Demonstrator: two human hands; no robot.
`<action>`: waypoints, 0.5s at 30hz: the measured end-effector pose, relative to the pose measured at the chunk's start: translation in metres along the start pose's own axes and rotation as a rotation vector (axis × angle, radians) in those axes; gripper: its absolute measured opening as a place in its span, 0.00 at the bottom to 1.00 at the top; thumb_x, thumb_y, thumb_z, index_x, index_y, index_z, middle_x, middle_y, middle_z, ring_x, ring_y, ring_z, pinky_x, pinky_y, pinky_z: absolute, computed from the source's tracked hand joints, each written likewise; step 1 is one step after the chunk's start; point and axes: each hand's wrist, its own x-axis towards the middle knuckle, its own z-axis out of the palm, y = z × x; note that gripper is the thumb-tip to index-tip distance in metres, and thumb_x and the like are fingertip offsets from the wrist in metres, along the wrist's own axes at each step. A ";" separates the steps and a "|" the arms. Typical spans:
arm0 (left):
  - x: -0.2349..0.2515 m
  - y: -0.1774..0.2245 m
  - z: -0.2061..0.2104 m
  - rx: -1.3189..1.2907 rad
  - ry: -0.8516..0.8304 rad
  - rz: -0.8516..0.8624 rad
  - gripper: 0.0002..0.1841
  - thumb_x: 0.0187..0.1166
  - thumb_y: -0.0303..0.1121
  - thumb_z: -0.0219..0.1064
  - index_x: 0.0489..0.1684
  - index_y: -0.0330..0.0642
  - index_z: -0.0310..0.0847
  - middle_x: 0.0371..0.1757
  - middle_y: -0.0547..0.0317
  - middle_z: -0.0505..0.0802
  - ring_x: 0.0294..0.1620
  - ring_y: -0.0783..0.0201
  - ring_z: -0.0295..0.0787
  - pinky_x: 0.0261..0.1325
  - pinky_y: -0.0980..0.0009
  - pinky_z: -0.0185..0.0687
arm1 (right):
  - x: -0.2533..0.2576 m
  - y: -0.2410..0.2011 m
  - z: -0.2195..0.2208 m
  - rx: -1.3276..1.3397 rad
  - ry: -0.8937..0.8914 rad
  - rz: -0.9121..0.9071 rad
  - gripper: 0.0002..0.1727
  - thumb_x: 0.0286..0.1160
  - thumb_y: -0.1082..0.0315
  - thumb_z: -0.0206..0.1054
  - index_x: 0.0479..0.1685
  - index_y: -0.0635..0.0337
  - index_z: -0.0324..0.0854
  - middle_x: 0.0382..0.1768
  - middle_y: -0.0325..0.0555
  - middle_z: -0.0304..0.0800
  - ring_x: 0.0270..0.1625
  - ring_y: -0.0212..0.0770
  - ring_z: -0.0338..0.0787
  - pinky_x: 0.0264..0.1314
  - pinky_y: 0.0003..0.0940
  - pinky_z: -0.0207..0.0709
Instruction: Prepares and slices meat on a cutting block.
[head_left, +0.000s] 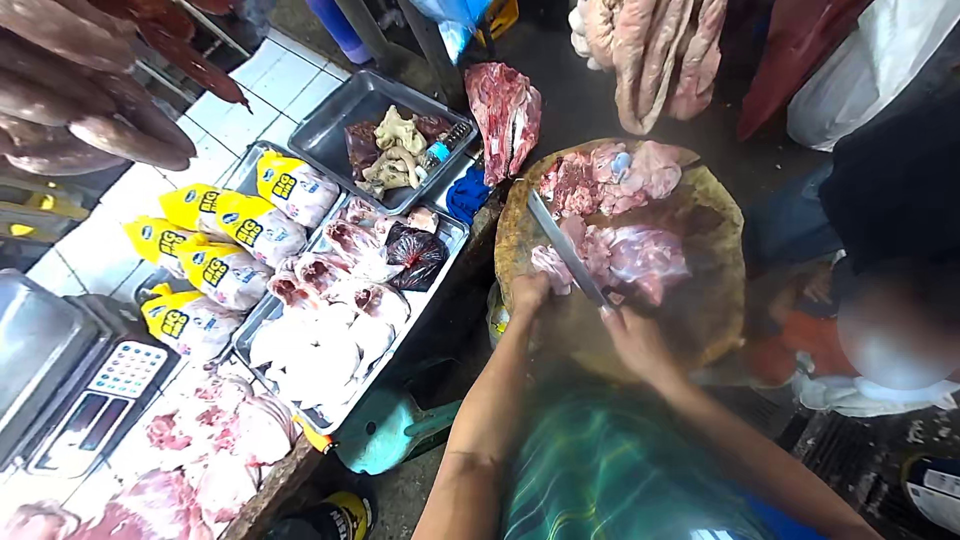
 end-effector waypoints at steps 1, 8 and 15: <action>-0.005 0.005 0.002 0.007 0.028 -0.019 0.25 0.81 0.54 0.61 0.40 0.38 0.91 0.42 0.43 0.94 0.47 0.45 0.93 0.53 0.39 0.85 | -0.001 0.004 -0.002 0.046 0.012 -0.019 0.34 0.91 0.37 0.45 0.51 0.59 0.85 0.31 0.50 0.87 0.38 0.49 0.90 0.49 0.54 0.84; -0.013 0.041 0.013 0.225 0.090 -0.076 0.27 0.73 0.55 0.67 0.46 0.36 0.88 0.53 0.37 0.92 0.60 0.39 0.90 0.59 0.33 0.82 | 0.006 0.041 -0.012 0.185 0.039 0.020 0.34 0.91 0.36 0.44 0.52 0.56 0.85 0.28 0.45 0.86 0.28 0.43 0.88 0.36 0.47 0.86; -0.012 0.029 0.006 0.293 0.011 0.035 0.29 0.72 0.58 0.71 0.43 0.35 0.90 0.51 0.36 0.93 0.58 0.37 0.89 0.60 0.32 0.81 | -0.007 0.047 0.010 0.213 0.072 0.199 0.37 0.89 0.33 0.43 0.50 0.58 0.84 0.31 0.48 0.86 0.31 0.46 0.89 0.40 0.52 0.85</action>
